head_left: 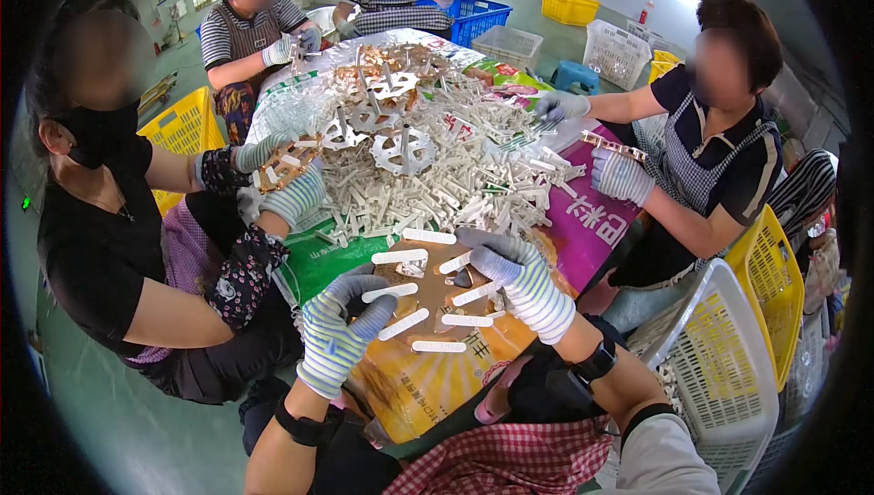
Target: The person sits at a table in a factory setting, wearing gloves and a face mask. They repeatedly pick up small white plastic rods and insert them into holes on a circular plastic base. The person works alongside several other women performing the same assembly task. Finished units are placed into a white basket.
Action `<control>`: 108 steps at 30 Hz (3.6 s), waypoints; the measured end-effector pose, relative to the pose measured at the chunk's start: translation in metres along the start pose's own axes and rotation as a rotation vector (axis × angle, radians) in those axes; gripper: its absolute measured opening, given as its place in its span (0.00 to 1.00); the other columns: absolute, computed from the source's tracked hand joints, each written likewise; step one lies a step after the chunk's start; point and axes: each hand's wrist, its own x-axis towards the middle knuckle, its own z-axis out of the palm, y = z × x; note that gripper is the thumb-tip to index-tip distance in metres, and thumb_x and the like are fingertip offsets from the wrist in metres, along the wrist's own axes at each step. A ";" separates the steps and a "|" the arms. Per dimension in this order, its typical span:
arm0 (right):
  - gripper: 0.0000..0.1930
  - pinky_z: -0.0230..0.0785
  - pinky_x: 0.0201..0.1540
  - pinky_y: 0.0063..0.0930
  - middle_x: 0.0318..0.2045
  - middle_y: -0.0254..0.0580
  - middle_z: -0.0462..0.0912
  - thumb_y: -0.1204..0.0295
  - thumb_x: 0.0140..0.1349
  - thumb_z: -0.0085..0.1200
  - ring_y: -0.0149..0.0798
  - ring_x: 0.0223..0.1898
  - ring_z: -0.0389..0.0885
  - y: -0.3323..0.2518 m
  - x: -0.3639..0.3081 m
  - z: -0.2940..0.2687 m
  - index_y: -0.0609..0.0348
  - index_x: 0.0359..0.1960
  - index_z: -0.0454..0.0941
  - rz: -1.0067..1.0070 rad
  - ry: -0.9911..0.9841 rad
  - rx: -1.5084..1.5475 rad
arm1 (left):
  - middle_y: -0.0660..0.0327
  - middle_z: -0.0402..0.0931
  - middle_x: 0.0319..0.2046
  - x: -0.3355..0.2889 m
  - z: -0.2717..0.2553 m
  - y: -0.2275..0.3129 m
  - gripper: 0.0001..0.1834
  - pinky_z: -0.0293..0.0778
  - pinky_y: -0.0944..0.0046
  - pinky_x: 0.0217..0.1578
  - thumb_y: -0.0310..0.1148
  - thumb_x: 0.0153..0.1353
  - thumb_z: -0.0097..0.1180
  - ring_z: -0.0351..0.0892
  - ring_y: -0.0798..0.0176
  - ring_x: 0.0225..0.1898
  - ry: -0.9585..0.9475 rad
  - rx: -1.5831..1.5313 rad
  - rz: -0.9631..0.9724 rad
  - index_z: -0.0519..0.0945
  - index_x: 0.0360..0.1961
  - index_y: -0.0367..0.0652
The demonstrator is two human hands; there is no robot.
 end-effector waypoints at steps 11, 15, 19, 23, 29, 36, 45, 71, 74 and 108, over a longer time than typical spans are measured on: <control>0.20 0.74 0.55 0.29 0.49 0.40 0.83 0.66 0.69 0.57 0.32 0.49 0.81 -0.001 -0.005 0.006 0.65 0.58 0.77 -0.081 0.019 -0.108 | 0.61 0.83 0.34 0.002 0.003 0.005 0.12 0.81 0.70 0.39 0.24 0.61 0.64 0.82 0.70 0.33 0.022 -0.041 -0.028 0.80 0.46 0.36; 0.18 0.74 0.52 0.25 0.46 0.38 0.85 0.67 0.70 0.57 0.29 0.44 0.82 -0.004 -0.007 0.007 0.63 0.58 0.78 -0.086 -0.019 -0.042 | 0.60 0.82 0.39 0.005 0.000 0.008 0.16 0.81 0.67 0.44 0.24 0.62 0.63 0.82 0.69 0.39 -0.061 -0.143 -0.094 0.77 0.51 0.37; 0.18 0.79 0.47 0.28 0.43 0.39 0.85 0.66 0.70 0.56 0.31 0.42 0.83 -0.005 -0.002 0.008 0.61 0.57 0.77 -0.118 0.086 0.036 | 0.58 0.74 0.53 0.003 0.011 0.016 0.24 0.76 0.62 0.56 0.22 0.62 0.59 0.76 0.64 0.54 -0.079 -0.450 0.031 0.70 0.60 0.39; 0.19 0.77 0.49 0.28 0.46 0.42 0.84 0.64 0.69 0.58 0.32 0.44 0.83 -0.003 -0.002 0.006 0.64 0.56 0.78 -0.086 0.121 0.087 | 0.58 0.78 0.51 -0.003 0.009 0.016 0.25 0.76 0.65 0.54 0.22 0.63 0.61 0.78 0.66 0.53 -0.225 -0.387 0.022 0.71 0.61 0.35; 0.34 0.74 0.56 0.34 0.50 0.43 0.80 0.50 0.65 0.60 0.37 0.51 0.80 0.006 0.003 -0.005 0.65 0.63 0.70 -0.150 0.062 0.391 | 0.63 0.82 0.39 -0.004 0.006 0.024 0.16 0.75 0.71 0.43 0.35 0.65 0.61 0.78 0.72 0.39 -0.120 -0.307 -0.193 0.82 0.48 0.36; 0.20 0.71 0.42 0.33 0.34 0.42 0.81 0.57 0.67 0.55 0.33 0.37 0.78 -0.020 -0.020 0.012 0.65 0.45 0.77 -0.094 -0.346 -0.494 | 0.56 0.77 0.50 0.004 -0.010 -0.034 0.21 0.78 0.66 0.41 0.45 0.70 0.52 0.79 0.65 0.45 -0.136 -0.808 -0.176 0.73 0.57 0.43; 0.23 0.74 0.41 0.26 0.36 0.34 0.82 0.62 0.69 0.55 0.30 0.35 0.79 -0.160 -0.182 -0.091 0.65 0.59 0.75 -0.385 0.096 -0.468 | 0.52 0.75 0.58 -0.012 0.037 0.029 0.27 0.79 0.60 0.43 0.44 0.70 0.51 0.80 0.57 0.48 -0.319 -0.719 -0.093 0.69 0.66 0.43; 0.22 0.73 0.58 0.44 0.57 0.49 0.81 0.61 0.62 0.55 0.51 0.57 0.81 0.159 -0.553 -0.411 0.52 0.58 0.80 1.380 0.663 -1.680 | 0.54 0.74 0.53 -0.020 0.002 -0.012 0.21 0.72 0.58 0.50 0.39 0.71 0.47 0.75 0.56 0.46 -0.368 -0.338 -0.239 0.71 0.60 0.38; 0.23 0.73 0.58 0.45 0.56 0.48 0.82 0.58 0.64 0.51 0.49 0.56 0.82 0.216 -0.598 -0.436 0.49 0.59 0.79 1.437 0.748 -1.564 | 0.56 0.75 0.48 -0.010 0.018 -0.014 0.15 0.73 0.59 0.47 0.34 0.71 0.45 0.75 0.57 0.42 -0.315 -0.382 -0.382 0.74 0.54 0.39; 0.25 0.69 0.61 0.38 0.54 0.52 0.81 0.55 0.72 0.47 0.47 0.56 0.80 -0.080 0.076 -0.043 0.58 0.63 0.72 0.058 -0.487 -1.540 | 0.56 0.76 0.57 -0.008 0.003 0.004 0.26 0.67 0.61 0.63 0.37 0.69 0.58 0.73 0.62 0.60 -0.782 -0.262 -0.232 0.71 0.63 0.35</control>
